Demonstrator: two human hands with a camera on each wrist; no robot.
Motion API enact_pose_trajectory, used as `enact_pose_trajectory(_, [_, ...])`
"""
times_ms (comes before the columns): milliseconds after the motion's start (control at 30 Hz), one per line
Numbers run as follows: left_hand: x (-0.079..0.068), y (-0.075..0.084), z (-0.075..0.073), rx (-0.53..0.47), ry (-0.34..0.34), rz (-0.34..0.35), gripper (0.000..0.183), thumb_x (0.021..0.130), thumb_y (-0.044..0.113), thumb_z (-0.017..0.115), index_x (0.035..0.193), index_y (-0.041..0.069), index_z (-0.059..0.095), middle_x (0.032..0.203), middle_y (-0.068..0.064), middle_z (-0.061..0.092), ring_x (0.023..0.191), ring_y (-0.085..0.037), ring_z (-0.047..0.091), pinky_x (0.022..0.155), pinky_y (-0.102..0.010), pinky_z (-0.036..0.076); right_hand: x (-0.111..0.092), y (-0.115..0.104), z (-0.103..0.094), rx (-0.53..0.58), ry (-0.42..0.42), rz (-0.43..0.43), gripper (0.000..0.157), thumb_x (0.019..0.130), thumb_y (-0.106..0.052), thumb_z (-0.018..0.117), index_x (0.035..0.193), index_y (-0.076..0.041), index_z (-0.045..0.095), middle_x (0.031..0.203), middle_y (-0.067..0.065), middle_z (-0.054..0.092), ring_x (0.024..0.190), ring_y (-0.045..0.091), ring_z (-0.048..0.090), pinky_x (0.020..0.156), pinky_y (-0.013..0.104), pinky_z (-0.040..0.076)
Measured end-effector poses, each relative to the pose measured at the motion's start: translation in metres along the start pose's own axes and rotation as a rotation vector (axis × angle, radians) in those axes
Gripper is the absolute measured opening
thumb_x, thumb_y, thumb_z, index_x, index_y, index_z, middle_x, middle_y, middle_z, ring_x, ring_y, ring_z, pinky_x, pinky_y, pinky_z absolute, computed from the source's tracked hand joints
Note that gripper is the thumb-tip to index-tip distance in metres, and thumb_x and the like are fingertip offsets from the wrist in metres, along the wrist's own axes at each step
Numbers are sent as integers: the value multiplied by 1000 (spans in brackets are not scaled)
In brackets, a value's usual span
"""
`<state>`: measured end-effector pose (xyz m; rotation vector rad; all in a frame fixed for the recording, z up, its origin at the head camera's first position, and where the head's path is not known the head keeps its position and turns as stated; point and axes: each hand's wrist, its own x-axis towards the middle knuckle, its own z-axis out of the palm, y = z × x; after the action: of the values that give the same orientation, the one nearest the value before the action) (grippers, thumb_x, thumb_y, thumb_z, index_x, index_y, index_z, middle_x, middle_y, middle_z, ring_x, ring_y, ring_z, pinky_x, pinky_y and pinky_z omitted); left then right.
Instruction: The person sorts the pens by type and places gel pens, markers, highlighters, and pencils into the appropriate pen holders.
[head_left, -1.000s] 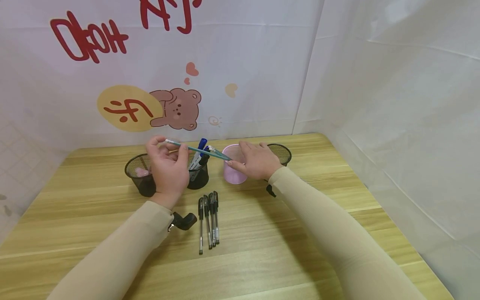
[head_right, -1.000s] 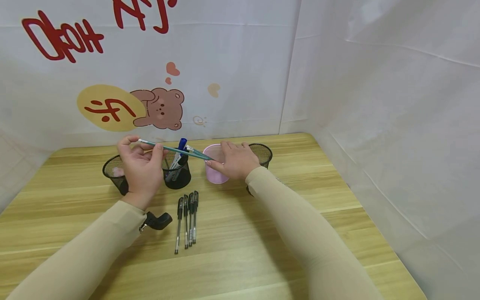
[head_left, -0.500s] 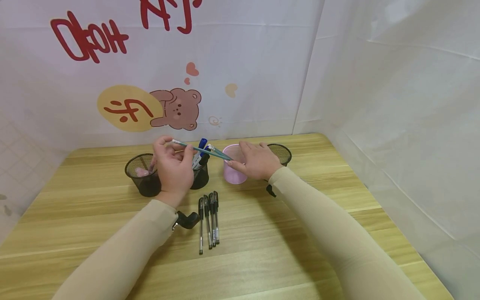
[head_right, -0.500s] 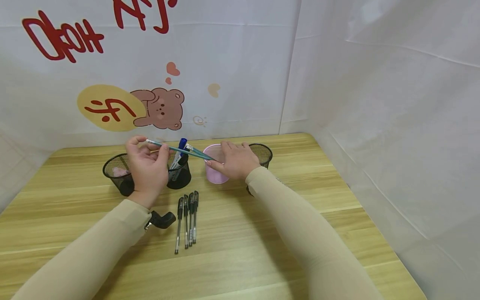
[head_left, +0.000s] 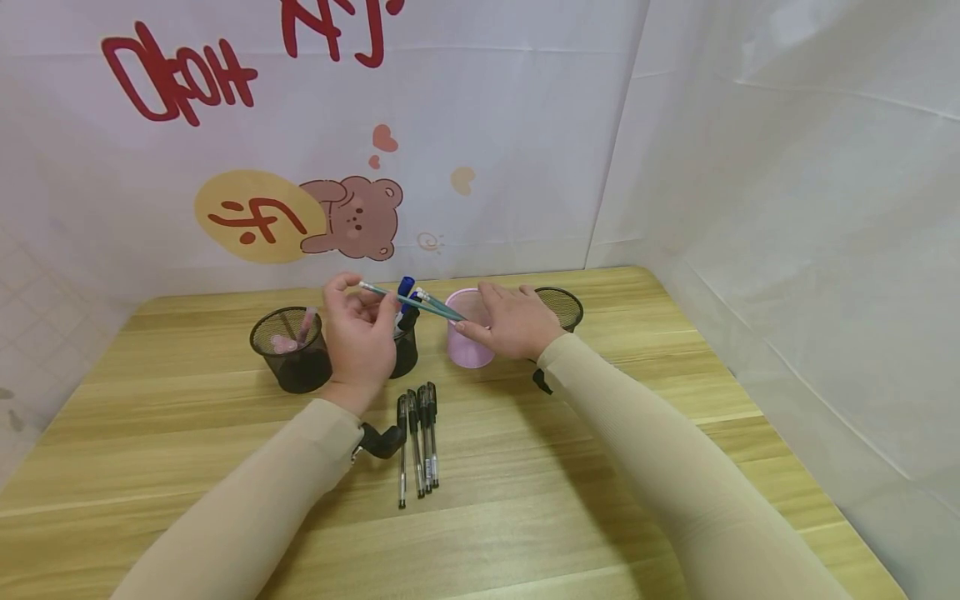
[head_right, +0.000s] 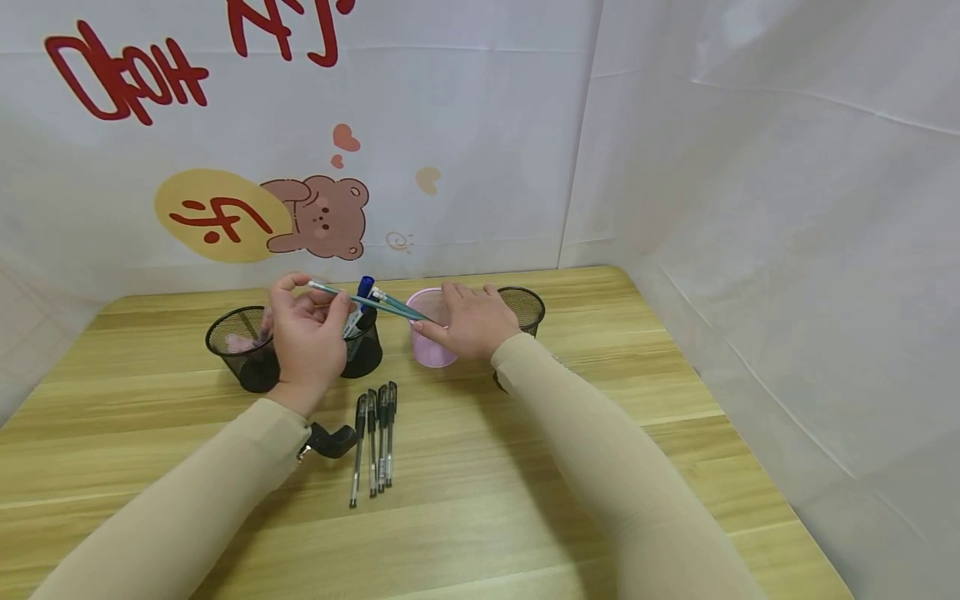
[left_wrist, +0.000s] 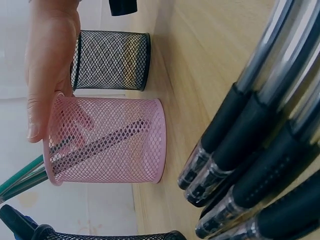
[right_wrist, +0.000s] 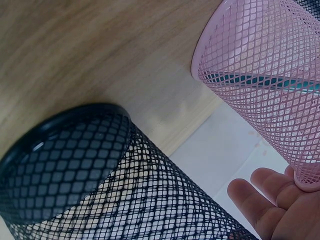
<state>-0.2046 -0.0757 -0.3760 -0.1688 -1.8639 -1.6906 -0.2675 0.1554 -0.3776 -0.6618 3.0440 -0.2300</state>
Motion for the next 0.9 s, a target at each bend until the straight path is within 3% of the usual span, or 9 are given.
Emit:
enact_pose_trajectory(200, [-1,-1,1,85,-18,-15,45,102,11,69,137,2,40,105,-18,73,81,0,67,73,-12,51,0,1,0,2,10,-1,100,98,-80,38,164,-5,31,168,9,41,154,29,42,128,54,26])
enact_pose_trajectory(567, [-3,-5,4,171,-25,-2,40,103,17,69,136,7,48,104,-13,78,79,0,61,68,-15,46,0,1,0,3,5,-3,99,99,-79,38,164,-5,31,168,9,41,155,27,41,127,54,27])
enact_pose_trajectory(900, [-6,-6,6,192,-40,-11,32,104,13,66,132,5,55,109,-13,79,83,-13,65,69,-14,46,0,1,0,-9,7,-10,100,99,-80,37,164,-5,32,168,9,42,155,25,41,127,55,27])
